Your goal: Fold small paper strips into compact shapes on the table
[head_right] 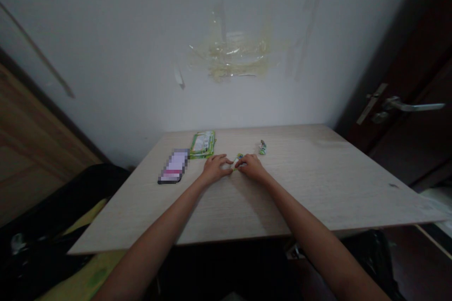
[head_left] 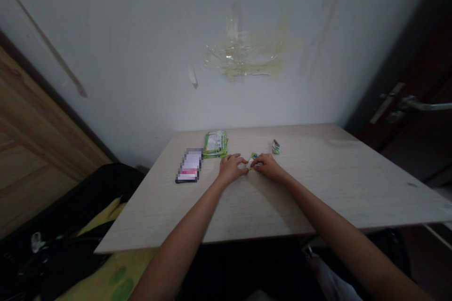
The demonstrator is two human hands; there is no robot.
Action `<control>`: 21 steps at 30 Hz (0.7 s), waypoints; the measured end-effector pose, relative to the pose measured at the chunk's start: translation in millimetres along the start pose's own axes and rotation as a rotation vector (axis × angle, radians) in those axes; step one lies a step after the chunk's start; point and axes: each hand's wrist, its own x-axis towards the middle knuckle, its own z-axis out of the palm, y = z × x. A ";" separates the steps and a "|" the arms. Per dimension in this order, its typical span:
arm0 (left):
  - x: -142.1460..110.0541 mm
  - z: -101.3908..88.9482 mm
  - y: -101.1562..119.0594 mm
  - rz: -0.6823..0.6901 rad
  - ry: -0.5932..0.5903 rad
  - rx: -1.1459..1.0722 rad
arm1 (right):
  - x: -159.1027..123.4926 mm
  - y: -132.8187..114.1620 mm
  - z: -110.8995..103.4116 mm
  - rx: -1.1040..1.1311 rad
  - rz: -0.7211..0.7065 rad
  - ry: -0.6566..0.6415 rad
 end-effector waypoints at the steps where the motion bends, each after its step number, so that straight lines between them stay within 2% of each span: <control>1: -0.3 0.2 -1.1 0.008 0.000 0.004 | -1.2 -0.2 -0.1 -0.004 -0.011 0.010; 9: -2.0 5.2 -8.3 0.065 0.009 0.054 | -13.5 0.5 0.2 0.015 -0.144 0.123; 15: -2.6 6.7 -16.1 0.114 0.018 0.075 | -17.8 2.1 -0.3 0.060 -0.187 0.176; 21: -3.8 5.8 -15.8 0.154 0.040 0.068 | -17.4 10.3 -0.7 -0.017 -0.185 0.182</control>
